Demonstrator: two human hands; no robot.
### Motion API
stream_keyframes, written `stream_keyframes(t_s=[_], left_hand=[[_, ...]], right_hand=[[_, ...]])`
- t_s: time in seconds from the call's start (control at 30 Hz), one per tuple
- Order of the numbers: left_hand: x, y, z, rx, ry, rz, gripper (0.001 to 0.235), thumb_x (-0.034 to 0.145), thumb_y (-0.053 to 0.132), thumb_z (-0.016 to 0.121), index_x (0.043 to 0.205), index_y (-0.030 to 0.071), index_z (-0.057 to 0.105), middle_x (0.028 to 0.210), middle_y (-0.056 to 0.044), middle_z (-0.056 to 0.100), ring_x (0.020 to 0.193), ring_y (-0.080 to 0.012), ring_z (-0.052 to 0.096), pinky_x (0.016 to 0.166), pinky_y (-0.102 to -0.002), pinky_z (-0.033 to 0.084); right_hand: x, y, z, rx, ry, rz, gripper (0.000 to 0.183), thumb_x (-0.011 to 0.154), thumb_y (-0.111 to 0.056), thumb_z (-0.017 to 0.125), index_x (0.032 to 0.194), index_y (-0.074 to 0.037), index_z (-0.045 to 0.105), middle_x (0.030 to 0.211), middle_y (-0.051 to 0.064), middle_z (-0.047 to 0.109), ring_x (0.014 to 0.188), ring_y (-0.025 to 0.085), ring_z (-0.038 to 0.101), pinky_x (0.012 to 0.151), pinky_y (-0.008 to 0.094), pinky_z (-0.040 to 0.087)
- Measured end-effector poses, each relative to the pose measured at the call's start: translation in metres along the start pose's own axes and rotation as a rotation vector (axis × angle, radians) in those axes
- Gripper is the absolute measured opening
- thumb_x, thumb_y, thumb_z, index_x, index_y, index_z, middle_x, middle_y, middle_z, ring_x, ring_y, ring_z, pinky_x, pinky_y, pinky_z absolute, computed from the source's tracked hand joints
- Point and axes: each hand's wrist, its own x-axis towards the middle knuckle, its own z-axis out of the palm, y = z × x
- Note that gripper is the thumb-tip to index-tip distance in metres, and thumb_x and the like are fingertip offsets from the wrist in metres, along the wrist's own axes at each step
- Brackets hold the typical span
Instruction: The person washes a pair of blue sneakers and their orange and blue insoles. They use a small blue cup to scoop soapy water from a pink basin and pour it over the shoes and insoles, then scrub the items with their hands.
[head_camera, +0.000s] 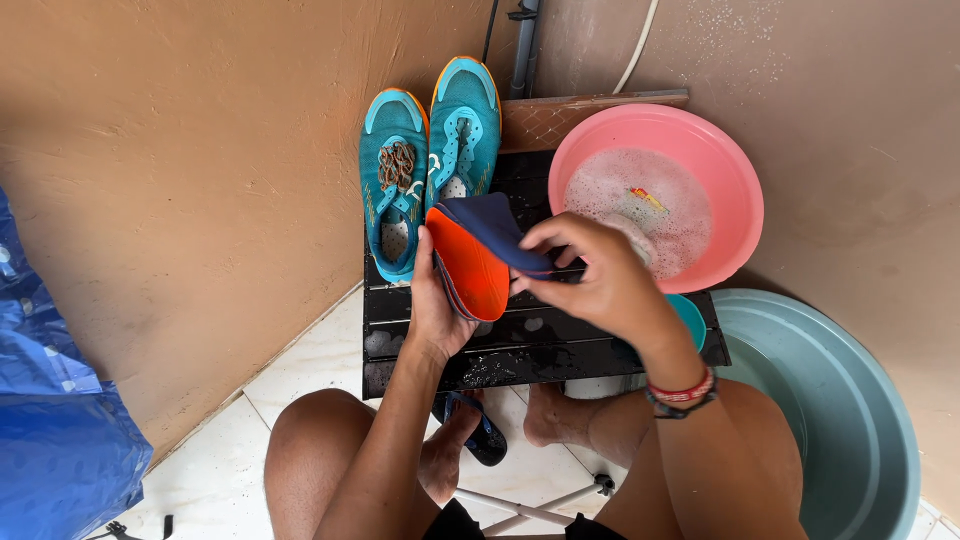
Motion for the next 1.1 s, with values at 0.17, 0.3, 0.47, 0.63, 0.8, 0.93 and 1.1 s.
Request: stream_keyframes(t_s=[0.17, 0.3, 0.47, 0.63, 0.8, 0.93, 1.1], left_hand=[[0.031, -0.012, -0.03, 0.003, -0.048, 0.073, 0.083, 0.094, 0.077, 0.048, 0.132, 0.005, 0.062, 0.113, -0.019, 0.073, 0.086, -0.035, 0.076, 0.068, -0.044, 0.069], [0.024, -0.011, -0.028, -0.019, -0.054, 0.104, 0.079, 0.095, 0.073, 0.052, 0.131, 0.005, 0.068, 0.113, -0.02, 0.074, 0.09, -0.0329, 0.076, 0.071, -0.042, 0.068], [0.04, -0.021, -0.046, 0.104, -0.108, 0.18, 0.057, 0.095, 0.05, 0.065, 0.132, 0.007, 0.067, 0.118, -0.019, 0.074, 0.095, -0.0276, 0.075, 0.078, -0.038, 0.066], [0.037, -0.015, -0.042, 0.197, -0.093, 0.3, 0.036, 0.093, 0.016, 0.073, 0.126, 0.004, 0.065, 0.113, -0.023, 0.075, 0.091, -0.031, 0.077, 0.073, -0.041, 0.067], [0.032, -0.012, -0.039, 0.534, 0.069, 0.451, 0.042, 0.085, 0.016, 0.081, 0.124, 0.01, 0.066, 0.102, -0.008, 0.072, 0.091, -0.0186, 0.068, 0.077, -0.038, 0.06], [0.009, -0.017, -0.019, 0.546, 0.021, 0.329, 0.05, 0.082, 0.019, 0.086, 0.126, 0.006, 0.067, 0.1, -0.01, 0.07, 0.089, -0.0219, 0.067, 0.08, -0.045, 0.059], [-0.003, -0.025, -0.029, 0.577, -0.202, 0.103, 0.047, 0.085, 0.008, 0.083, 0.13, 0.001, 0.068, 0.104, -0.014, 0.072, 0.096, -0.0239, 0.069, 0.09, -0.045, 0.059]], right_hand=[[0.001, -0.006, 0.029, -0.188, -0.182, 0.007, 0.045, 0.072, 0.001, 0.087, 0.115, -0.004, 0.074, 0.105, 0.02, 0.073, 0.094, 0.037, 0.07, 0.078, 0.047, 0.057], [0.001, 0.0, 0.038, -0.315, -0.293, 0.062, 0.045, 0.078, -0.006, 0.086, 0.121, -0.007, 0.073, 0.116, 0.017, 0.073, 0.11, 0.042, 0.069, 0.09, 0.053, 0.053], [0.004, -0.006, 0.033, -0.292, -0.315, 0.048, 0.04, 0.081, -0.012, 0.086, 0.119, -0.006, 0.075, 0.117, 0.017, 0.073, 0.116, 0.043, 0.064, 0.095, 0.055, 0.052], [0.005, -0.001, 0.027, -0.213, -0.256, -0.017, 0.026, 0.09, -0.011, 0.079, 0.115, -0.005, 0.078, 0.112, 0.017, 0.076, 0.115, 0.039, 0.066, 0.098, 0.051, 0.052], [0.004, 0.004, 0.016, -0.177, -0.04, -0.041, 0.031, 0.097, -0.013, 0.073, 0.128, -0.009, 0.072, 0.117, 0.013, 0.076, 0.109, 0.032, 0.07, 0.091, 0.044, 0.053], [0.002, 0.02, 0.02, -0.083, 0.138, 0.17, 0.069, 0.088, -0.02, 0.084, 0.15, -0.011, 0.054, 0.139, 0.021, 0.062, 0.116, 0.04, 0.067, 0.082, 0.046, 0.06], [-0.005, 0.048, 0.018, 0.399, 0.122, 0.401, 0.045, 0.079, -0.011, 0.089, 0.12, 0.001, 0.073, 0.084, 0.012, 0.073, 0.062, 0.017, 0.073, 0.046, 0.025, 0.061]])
